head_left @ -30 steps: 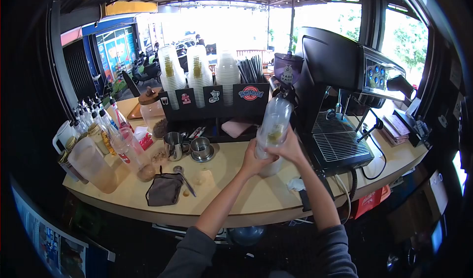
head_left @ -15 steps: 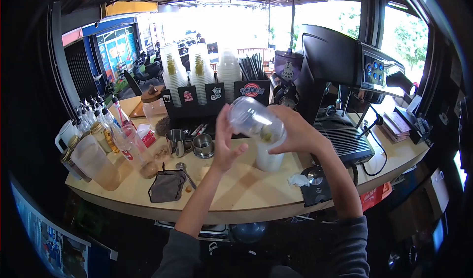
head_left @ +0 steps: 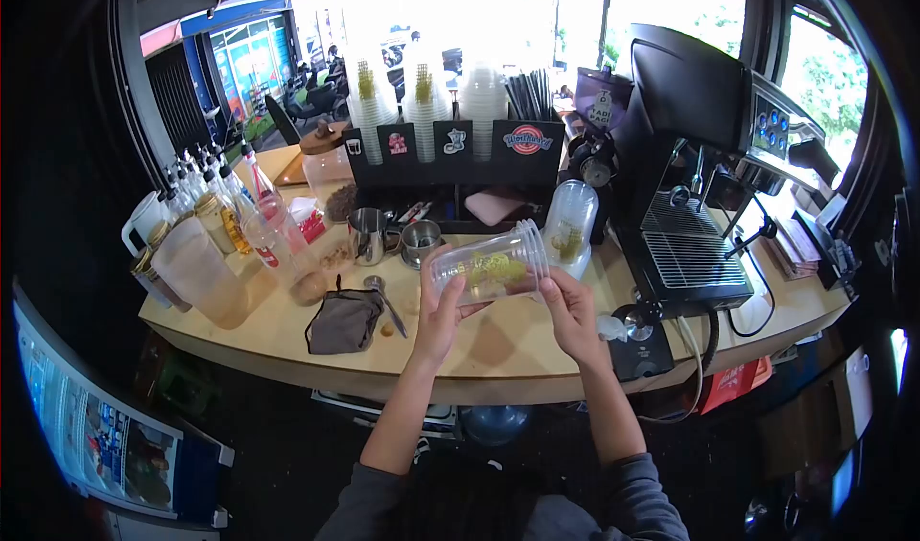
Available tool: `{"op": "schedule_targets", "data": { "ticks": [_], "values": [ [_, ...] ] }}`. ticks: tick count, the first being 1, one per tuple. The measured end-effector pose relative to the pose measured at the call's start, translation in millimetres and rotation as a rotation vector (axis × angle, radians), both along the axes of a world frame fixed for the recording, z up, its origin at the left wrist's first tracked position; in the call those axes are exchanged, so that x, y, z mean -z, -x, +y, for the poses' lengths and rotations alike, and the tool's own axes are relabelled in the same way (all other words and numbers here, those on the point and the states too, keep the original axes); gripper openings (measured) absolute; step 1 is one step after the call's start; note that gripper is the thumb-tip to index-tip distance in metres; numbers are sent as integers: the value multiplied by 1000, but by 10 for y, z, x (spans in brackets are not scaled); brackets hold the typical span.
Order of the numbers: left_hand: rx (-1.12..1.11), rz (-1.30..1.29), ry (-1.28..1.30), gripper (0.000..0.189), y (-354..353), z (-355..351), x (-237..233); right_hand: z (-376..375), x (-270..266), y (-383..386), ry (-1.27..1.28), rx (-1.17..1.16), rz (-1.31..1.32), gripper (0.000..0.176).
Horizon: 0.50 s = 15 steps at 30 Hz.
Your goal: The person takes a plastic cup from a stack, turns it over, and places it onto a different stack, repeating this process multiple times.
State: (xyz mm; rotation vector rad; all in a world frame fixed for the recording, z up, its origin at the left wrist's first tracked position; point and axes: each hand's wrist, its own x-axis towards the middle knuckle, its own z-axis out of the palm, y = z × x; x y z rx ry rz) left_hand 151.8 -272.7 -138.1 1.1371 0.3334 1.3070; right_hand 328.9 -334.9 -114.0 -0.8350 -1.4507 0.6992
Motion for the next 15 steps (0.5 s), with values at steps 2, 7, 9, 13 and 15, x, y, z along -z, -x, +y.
{"op": "schedule_targets", "data": {
  "ticks": [2, 7, 9, 13, 15],
  "values": [
    [14, 10, -22, 51, 75, -14, 54, -20, 40, 22, 39, -41, 67, 33],
    [23, 5, -54, 55, 122, 5, 211, -51, 160, -44, 54, -53, 66, 34],
    [23, -22, -28, 54, 98, -21, 200, -76, 162, -82, 84, -77, 101, 35],
    [69, -38, 39, 54, 62, -47, 185, -120, 129, -143, 52, -66, 23, 34],
    [65, -11, 49, 53, 31, -57, 188, -145, 142, -175, 73, -61, 0, 33]
  ]
}}
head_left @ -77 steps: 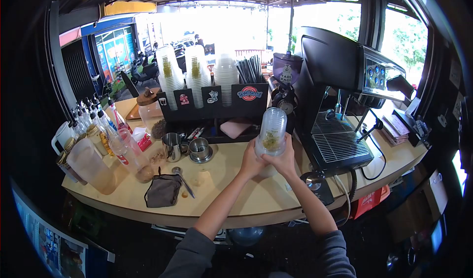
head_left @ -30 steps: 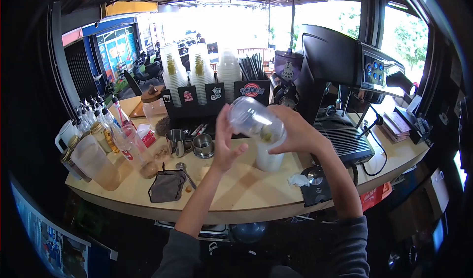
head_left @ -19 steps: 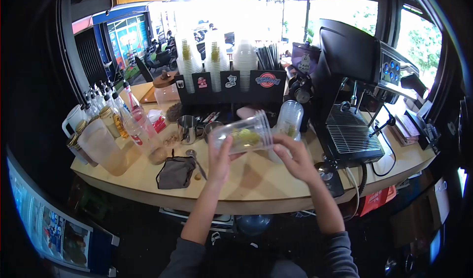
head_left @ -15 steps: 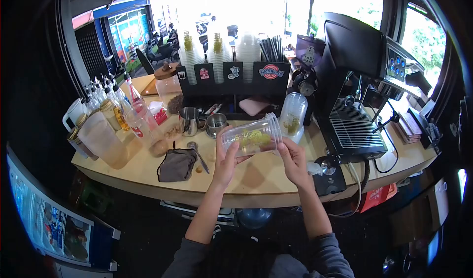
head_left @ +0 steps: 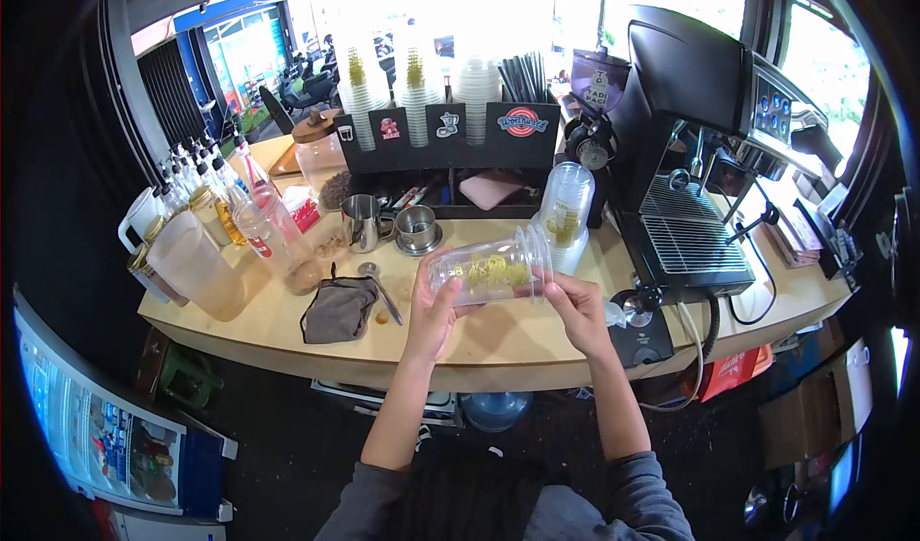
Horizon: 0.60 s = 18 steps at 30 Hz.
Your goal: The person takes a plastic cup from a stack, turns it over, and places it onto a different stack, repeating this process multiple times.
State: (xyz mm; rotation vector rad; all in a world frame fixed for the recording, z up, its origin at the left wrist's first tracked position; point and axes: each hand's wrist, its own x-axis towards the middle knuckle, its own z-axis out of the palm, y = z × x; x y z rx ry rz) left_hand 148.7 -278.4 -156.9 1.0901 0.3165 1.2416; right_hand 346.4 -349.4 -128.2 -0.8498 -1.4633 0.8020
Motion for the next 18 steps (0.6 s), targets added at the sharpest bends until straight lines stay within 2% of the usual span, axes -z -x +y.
{"op": "schedule_targets", "data": {
  "ticks": [7, 10, 12, 18],
  "values": [
    [18, -16, 45, 53, -97, -32, -40, -34, 31, -77, -5, -14, 5, 31],
    [36, -12, 32, 55, -113, -18, -68, -46, -15, -93, -13, 9, -21, 29],
    [13, 28, -96, 56, -128, 21, -35, -76, -107, -91, 8, 17, 4, 28],
    [68, 7, -73, 59, -106, 41, -36, -87, -161, -72, 11, -2, -14, 30]
  ]
}}
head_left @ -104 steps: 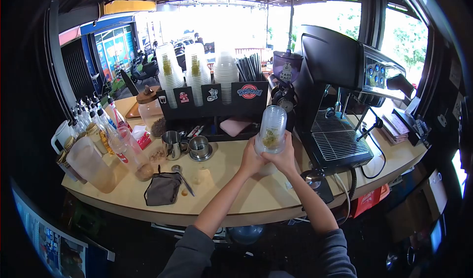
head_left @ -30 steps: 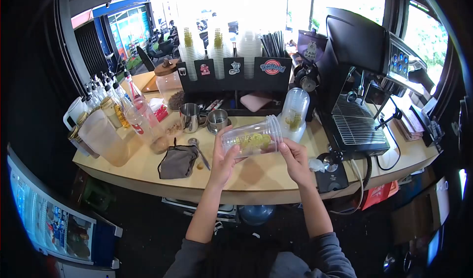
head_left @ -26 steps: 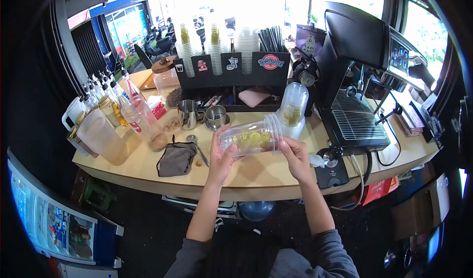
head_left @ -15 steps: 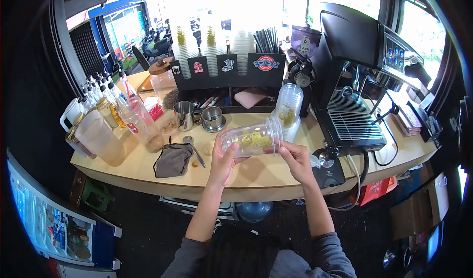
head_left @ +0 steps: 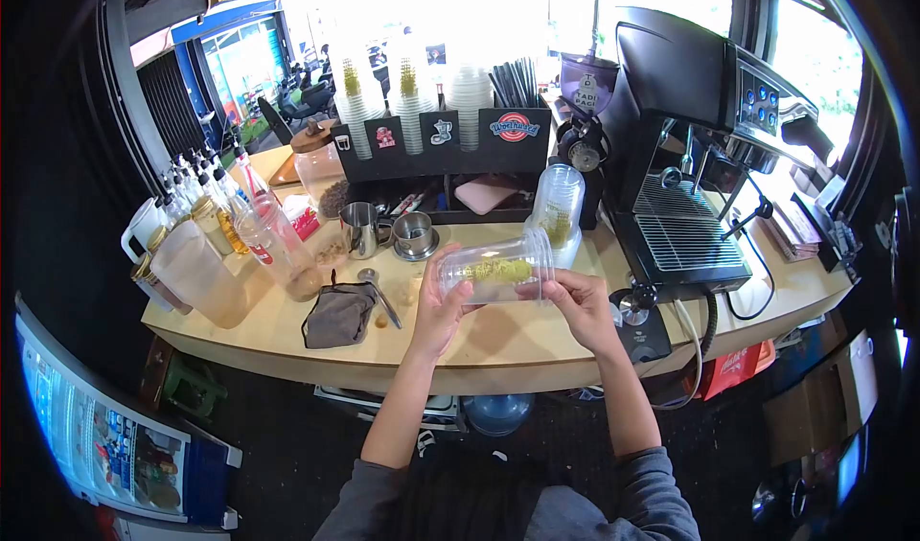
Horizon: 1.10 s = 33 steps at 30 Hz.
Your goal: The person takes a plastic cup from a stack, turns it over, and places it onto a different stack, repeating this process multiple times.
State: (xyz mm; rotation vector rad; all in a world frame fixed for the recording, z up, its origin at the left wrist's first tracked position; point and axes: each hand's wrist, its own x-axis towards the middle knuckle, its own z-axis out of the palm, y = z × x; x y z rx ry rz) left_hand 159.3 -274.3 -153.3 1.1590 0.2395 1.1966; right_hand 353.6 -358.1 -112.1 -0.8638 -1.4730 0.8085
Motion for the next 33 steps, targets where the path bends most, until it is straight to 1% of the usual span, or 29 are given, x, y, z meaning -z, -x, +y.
{"op": "schedule_targets", "data": {
  "ticks": [7, 9, 10, 12, 13, 15, 16, 18, 22, 23, 24, 25, 26, 27, 28, 29, 30, 31, 32, 33],
  "values": [
    [9, 4, 1, 61, 2, -67, -27, -11, -4, 15, 14, -8, -41, 30],
    [-11, -2, 31, 58, 3, -81, -47, -1, 18, 26, -26, 10, -131, 30],
    [-13, -6, 28, 58, 8, -65, -33, 5, 35, 30, -30, 9, -136, 30],
    [-160, 116, -74, 56, 29, -29, -2, 16, 96, 51, -23, -18, -70, 28],
    [-164, 112, -76, 56, 21, -27, 0, 19, 136, 73, -26, -22, -74, 28],
    [-240, 63, -33, 57, -10, -32, -5, 27, 233, 139, 7, -44, 57, 26],
    [-244, 60, -34, 57, -5, -15, 17, 44, 284, 175, 6, -48, 54, 26],
    [-28, -98, 151, 60, 12, 31, 54, 88, 372, 259, -20, -112, 143, 27],
    [-6, -134, 175, 57, -72, -93, 75, 148, 422, 401, -36, -205, 171, 30],
    [-48, -134, 150, 54, -97, -110, 71, 157, 407, 453, -16, -199, 177, 34],
    [-90, -134, 126, 52, -101, -109, 45, 176, 386, 477, -22, -203, 174, 34],
    [-64, -160, 170, 50, -69, -120, -57, 203, 365, 498, -56, -152, 86, 34],
    [-67, -163, 160, 50, -11, -34, -39, 240, 343, 516, -92, -101, -2, 35],
    [-98, -66, 101, 56, 87, 97, 17, 300, 361, 481, -132, -38, -132, 36],
    [-131, 31, 43, 61, 184, 181, -12, 334, 313, 466, -143, -41, -133, 36],
    [-134, 30, 32, 61, 280, 260, -47, 356, 249, 461, -153, 56, -114, 37],
    [-180, 62, -56, 65, 370, 308, -163, 384, 189, 450, -162, 154, -93, 39],
    [-227, 92, -143, 69, 427, 342, -271, 426, 113, 434, -141, 212, -96, 49],
    [-230, 92, -149, 69, 461, 368, -353, 455, 10, 469, -147, 210, -95, 49],
    [-262, 134, -260, 70, 496, 388, -430, 451, -166, 542, -238, 249, -168, 56]
  ]
}}
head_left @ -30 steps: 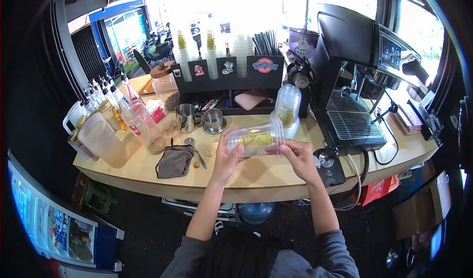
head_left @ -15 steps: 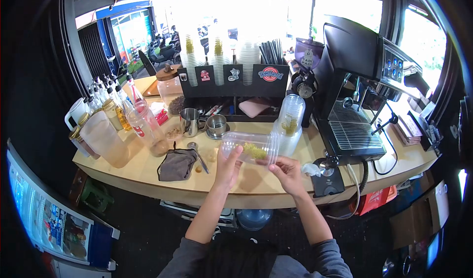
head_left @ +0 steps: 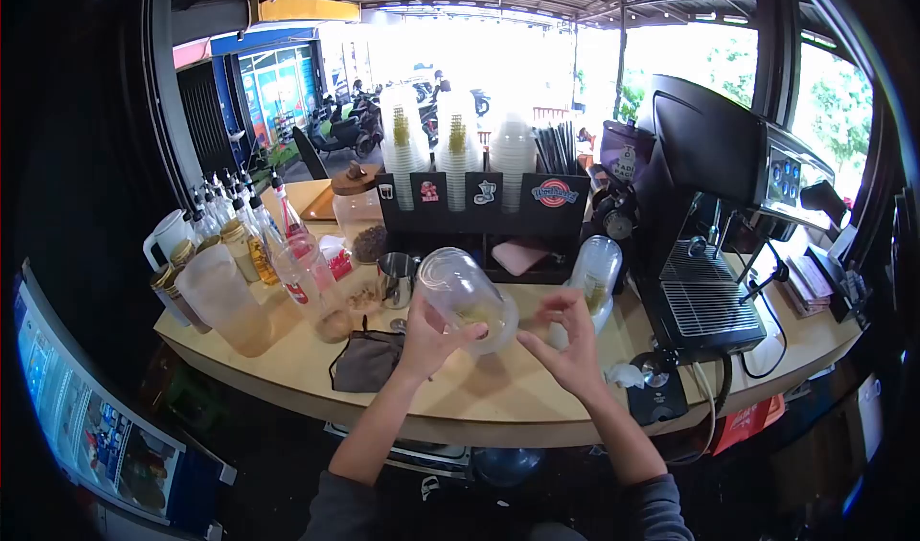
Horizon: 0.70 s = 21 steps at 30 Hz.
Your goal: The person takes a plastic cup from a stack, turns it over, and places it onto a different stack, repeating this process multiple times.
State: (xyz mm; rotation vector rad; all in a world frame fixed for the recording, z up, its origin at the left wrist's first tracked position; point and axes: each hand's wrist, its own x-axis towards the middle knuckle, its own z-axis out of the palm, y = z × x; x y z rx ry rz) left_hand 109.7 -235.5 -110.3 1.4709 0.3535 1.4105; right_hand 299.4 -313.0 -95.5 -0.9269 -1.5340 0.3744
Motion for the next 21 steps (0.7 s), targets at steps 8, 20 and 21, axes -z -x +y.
{"op": "schedule_targets", "data": {
  "ticks": [8, 20, 21],
  "values": [
    [-210, 509, -436, 82, 229, 372, -574, 568, -677, 425, -244, 35, -427, 83],
    [-606, 925, -651, 81, 217, 2030, -747, 2703, -2213, 223, -530, 153, -260, 83],
    [-601, 925, -659, 81, 188, 2114, -710, 2810, -2267, 236, -482, 180, -296, 82]
  ]
}}
